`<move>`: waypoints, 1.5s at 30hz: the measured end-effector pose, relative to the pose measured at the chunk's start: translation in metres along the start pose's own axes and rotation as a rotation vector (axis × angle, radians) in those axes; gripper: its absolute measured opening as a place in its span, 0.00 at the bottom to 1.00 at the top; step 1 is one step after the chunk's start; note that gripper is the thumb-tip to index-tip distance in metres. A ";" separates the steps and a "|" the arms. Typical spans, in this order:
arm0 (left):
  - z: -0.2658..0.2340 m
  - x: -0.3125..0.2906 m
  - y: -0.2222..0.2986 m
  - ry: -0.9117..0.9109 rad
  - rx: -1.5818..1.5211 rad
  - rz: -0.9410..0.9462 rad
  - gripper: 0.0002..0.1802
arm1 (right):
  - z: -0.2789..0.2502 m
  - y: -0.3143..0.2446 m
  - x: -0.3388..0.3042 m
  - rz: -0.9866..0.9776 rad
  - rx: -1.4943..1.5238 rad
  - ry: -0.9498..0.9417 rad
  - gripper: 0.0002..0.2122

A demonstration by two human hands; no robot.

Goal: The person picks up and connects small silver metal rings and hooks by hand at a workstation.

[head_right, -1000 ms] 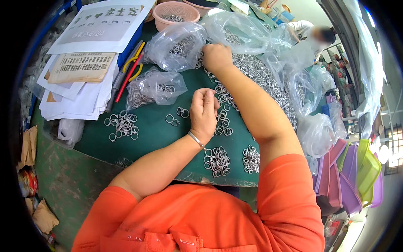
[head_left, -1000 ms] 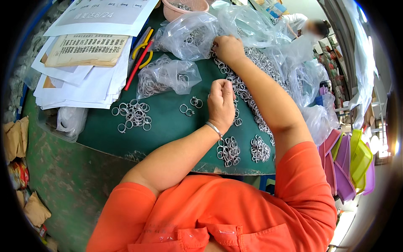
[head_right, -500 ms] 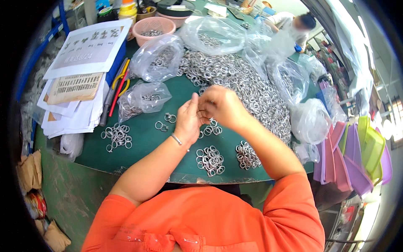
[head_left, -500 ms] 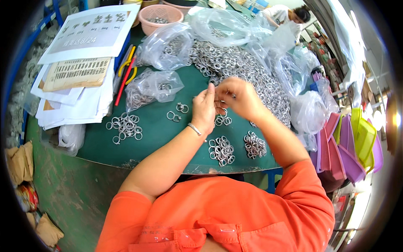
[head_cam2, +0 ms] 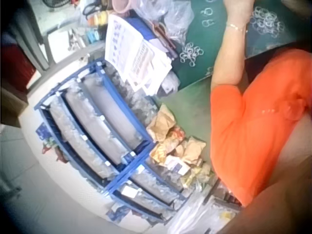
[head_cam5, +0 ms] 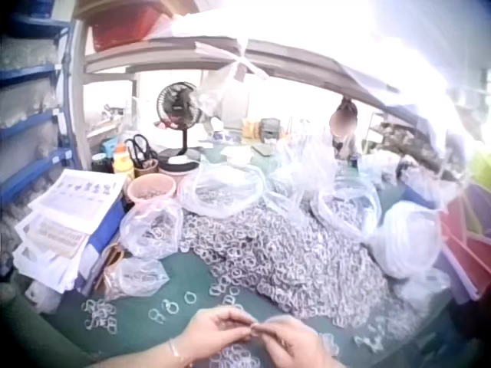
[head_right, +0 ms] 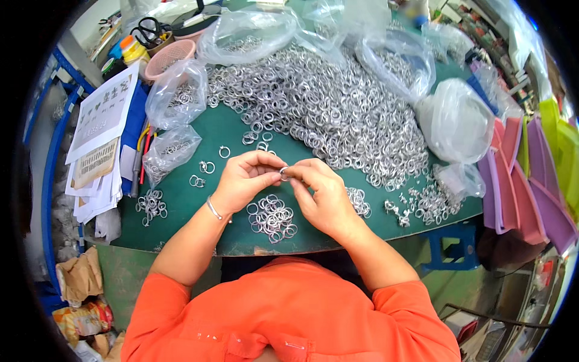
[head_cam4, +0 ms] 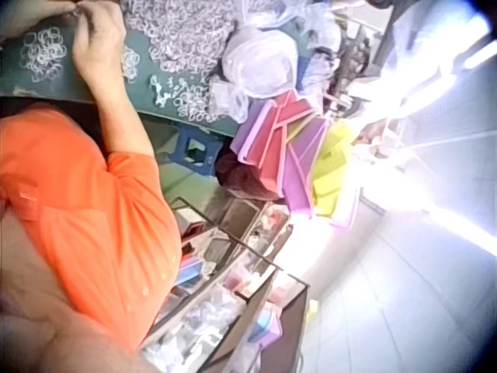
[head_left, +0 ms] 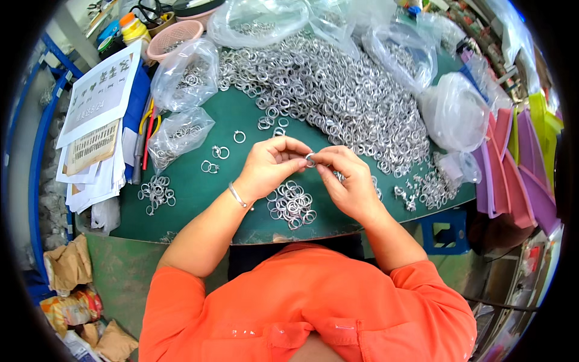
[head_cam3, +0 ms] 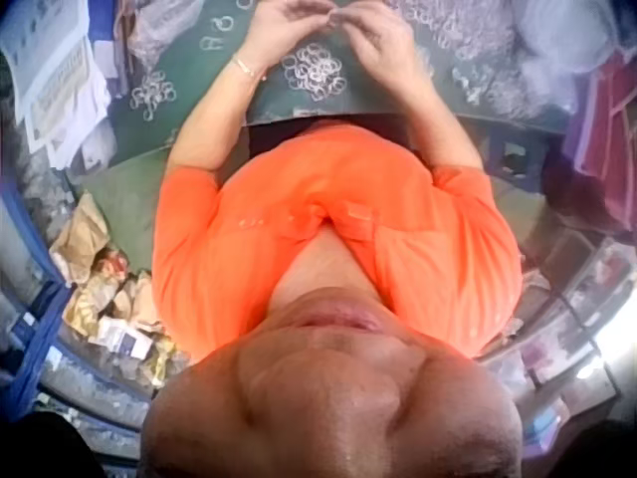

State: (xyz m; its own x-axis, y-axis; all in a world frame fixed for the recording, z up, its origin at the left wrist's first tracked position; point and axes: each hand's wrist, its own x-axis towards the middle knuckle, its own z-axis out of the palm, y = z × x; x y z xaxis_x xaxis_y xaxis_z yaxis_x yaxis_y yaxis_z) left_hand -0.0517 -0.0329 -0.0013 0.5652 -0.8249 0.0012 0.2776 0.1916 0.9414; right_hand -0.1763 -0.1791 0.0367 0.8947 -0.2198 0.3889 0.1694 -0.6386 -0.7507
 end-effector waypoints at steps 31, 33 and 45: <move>0.021 -0.019 -0.006 0.110 0.185 0.255 0.16 | 0.007 0.014 -0.014 0.013 0.239 0.018 0.06; 0.020 -0.021 -0.002 0.116 0.210 0.235 0.10 | 0.008 0.012 -0.015 0.292 0.512 0.023 0.05; 0.016 -0.014 0.005 0.341 0.274 0.284 0.09 | -0.011 0.015 -0.021 0.681 1.116 -0.035 0.08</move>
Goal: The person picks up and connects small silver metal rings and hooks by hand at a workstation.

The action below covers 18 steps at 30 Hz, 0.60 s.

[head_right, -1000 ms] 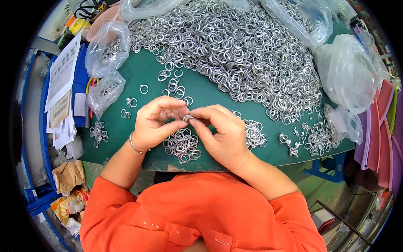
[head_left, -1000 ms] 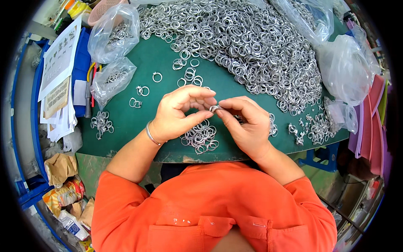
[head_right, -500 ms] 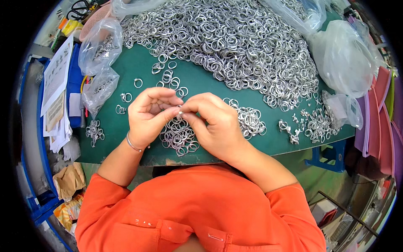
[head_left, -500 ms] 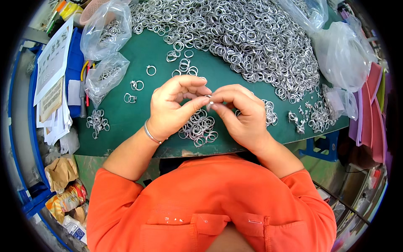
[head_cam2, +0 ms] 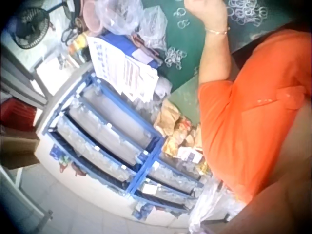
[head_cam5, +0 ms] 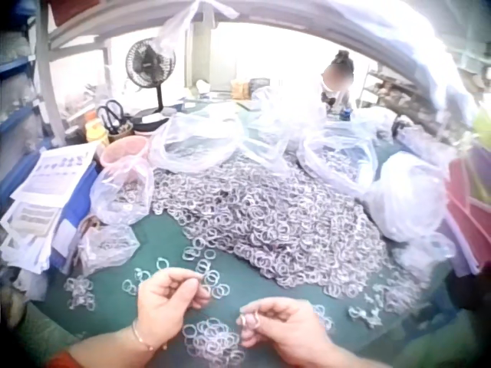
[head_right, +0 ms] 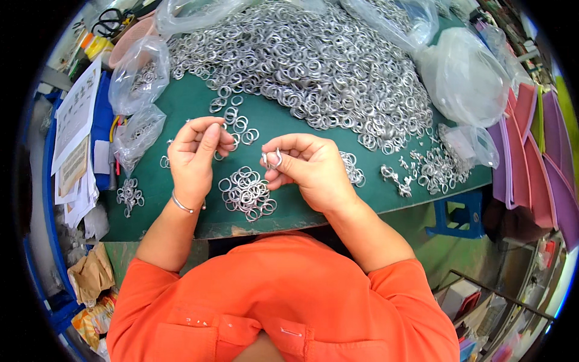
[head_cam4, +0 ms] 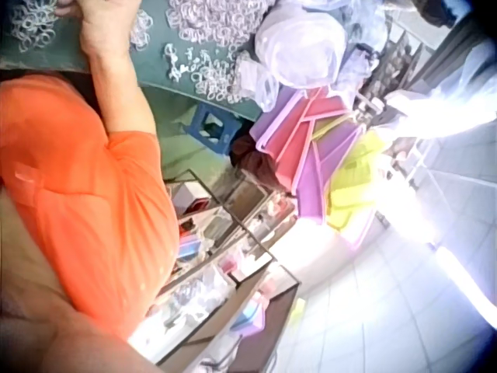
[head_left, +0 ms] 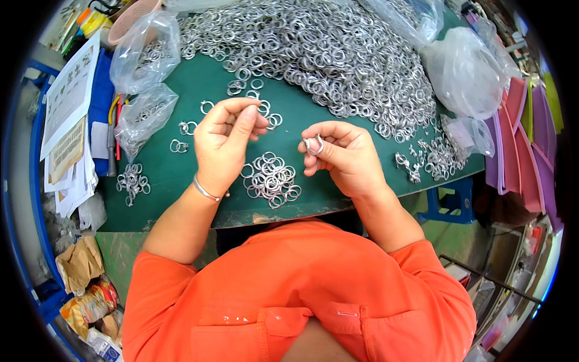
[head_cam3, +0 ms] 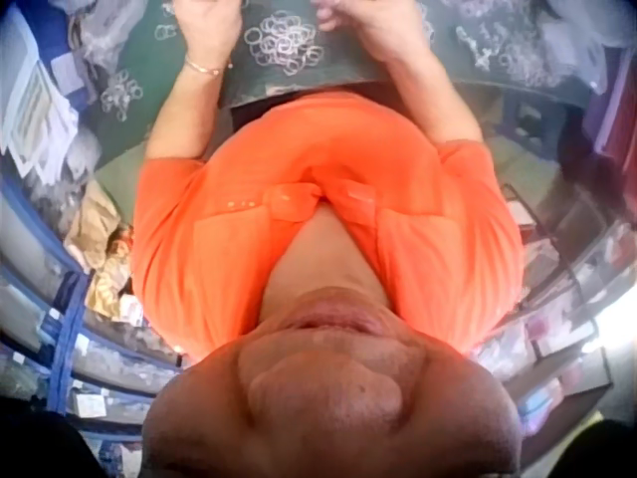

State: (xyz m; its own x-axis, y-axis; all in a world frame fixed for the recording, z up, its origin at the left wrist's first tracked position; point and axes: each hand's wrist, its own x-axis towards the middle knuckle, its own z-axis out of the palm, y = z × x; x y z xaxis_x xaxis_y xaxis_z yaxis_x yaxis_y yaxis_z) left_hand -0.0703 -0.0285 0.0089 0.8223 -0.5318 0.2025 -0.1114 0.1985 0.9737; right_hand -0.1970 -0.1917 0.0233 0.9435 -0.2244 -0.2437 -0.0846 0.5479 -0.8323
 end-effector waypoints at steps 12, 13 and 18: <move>0.001 -0.001 -0.003 -0.017 0.057 0.034 0.09 | -0.075 -0.035 -0.046 -0.422 -0.715 0.310 0.05; 0.000 0.000 -0.003 -0.014 0.080 0.039 0.09 | -0.069 -0.034 -0.048 -0.427 -0.943 0.342 0.06; -0.002 0.000 -0.005 0.007 0.052 0.034 0.08 | -0.069 -0.022 -0.049 -0.566 -1.248 0.186 0.13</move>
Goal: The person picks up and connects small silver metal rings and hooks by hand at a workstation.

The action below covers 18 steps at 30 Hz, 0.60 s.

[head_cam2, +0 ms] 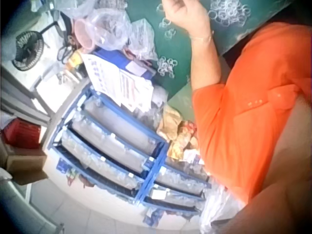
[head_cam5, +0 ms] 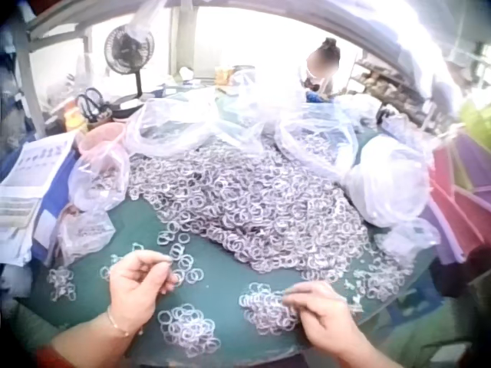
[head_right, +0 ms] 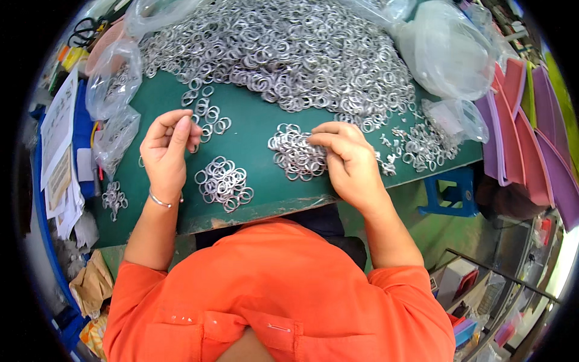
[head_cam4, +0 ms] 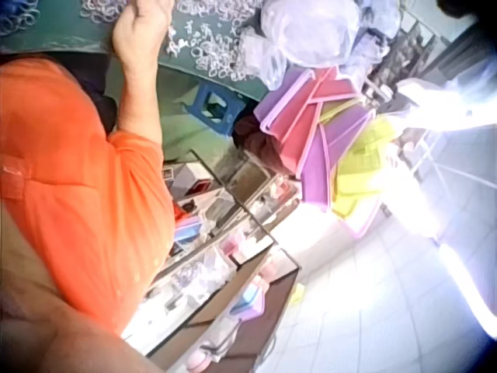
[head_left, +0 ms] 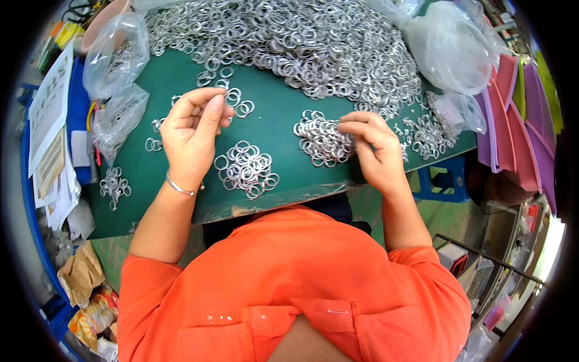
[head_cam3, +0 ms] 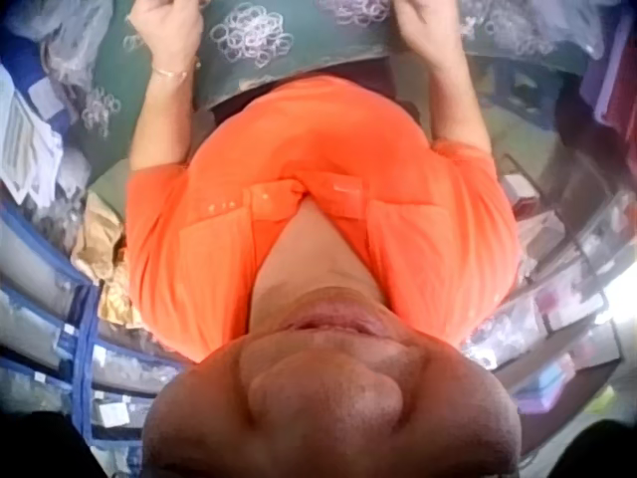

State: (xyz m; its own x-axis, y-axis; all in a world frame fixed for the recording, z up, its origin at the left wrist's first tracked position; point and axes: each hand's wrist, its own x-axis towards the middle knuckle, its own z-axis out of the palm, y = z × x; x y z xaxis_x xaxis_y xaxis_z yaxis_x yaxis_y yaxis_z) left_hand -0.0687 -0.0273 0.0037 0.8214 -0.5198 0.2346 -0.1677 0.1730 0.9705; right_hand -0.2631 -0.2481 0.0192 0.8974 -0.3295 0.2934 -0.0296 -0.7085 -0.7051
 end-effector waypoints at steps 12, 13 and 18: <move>0.003 0.012 -0.010 -0.315 1.011 0.324 0.12 | 0.036 -0.030 0.020 -0.251 -0.001 0.197 0.11; 0.002 0.014 -0.016 -0.318 1.026 0.348 0.11 | 0.041 -0.037 0.026 -0.292 0.025 0.184 0.11; -0.002 0.017 -0.013 -0.246 0.926 0.401 0.07 | 0.066 -0.054 0.051 -0.231 0.161 0.115 0.08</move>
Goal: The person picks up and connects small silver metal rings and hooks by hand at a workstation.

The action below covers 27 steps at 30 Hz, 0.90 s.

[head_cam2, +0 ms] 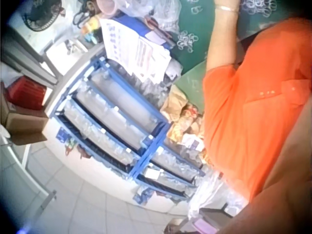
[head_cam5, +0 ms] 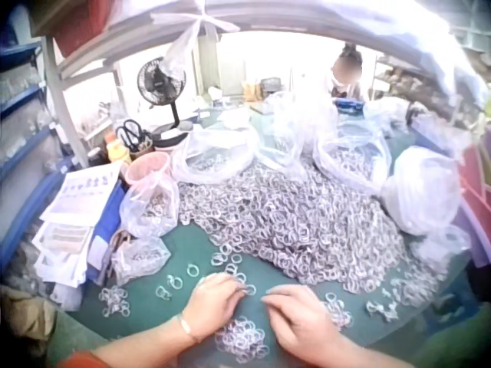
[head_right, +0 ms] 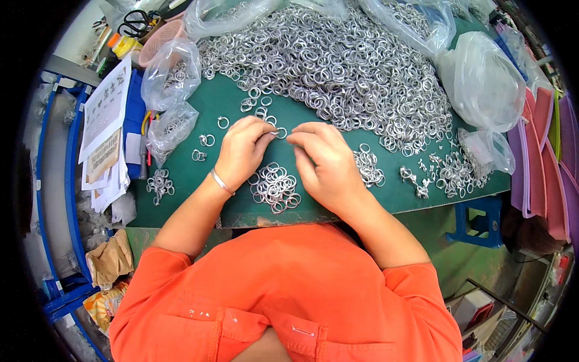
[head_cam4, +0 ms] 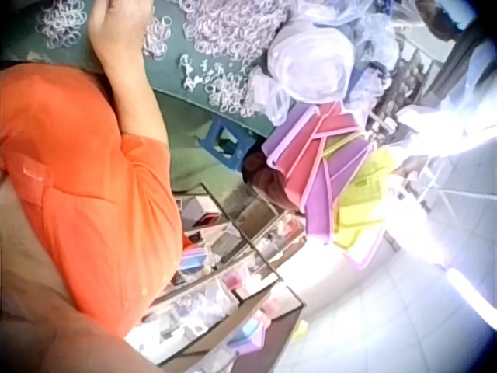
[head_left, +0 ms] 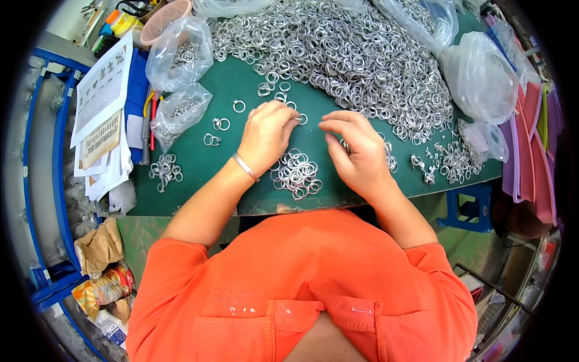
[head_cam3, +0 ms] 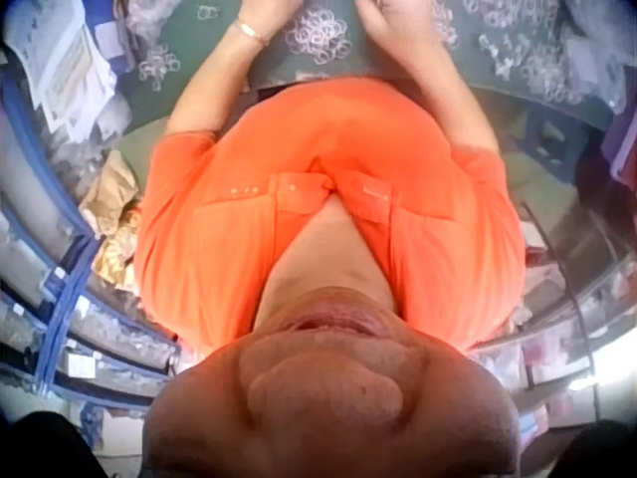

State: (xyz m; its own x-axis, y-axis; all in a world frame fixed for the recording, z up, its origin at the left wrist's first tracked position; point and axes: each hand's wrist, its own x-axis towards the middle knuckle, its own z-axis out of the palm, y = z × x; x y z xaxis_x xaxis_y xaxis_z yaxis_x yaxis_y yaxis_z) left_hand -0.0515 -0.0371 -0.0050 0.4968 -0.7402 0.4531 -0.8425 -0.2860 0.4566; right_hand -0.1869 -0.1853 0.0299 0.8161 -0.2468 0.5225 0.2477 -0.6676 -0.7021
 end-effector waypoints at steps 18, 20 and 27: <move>-0.047 -0.021 0.000 -0.138 -0.264 -0.348 0.07 | 0.017 -0.003 -0.013 0.091 0.059 -0.467 0.04; -0.038 -0.014 -0.004 -0.093 -0.198 -0.263 0.07 | 0.022 0.002 0.002 0.015 -0.084 -0.358 0.03; -0.011 -0.005 -0.007 -0.106 -0.028 -0.146 0.11 | 0.049 0.027 0.023 0.003 -0.493 -0.224 0.05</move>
State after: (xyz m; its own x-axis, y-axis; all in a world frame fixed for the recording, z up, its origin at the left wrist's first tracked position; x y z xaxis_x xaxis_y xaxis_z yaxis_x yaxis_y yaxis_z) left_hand -0.0457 -0.0244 -0.0024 0.5876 -0.7522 0.2981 -0.7561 -0.3792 0.5334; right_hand -0.1355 -0.1747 -0.0008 0.9212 -0.1295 0.3670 0.0148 -0.9307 -0.3655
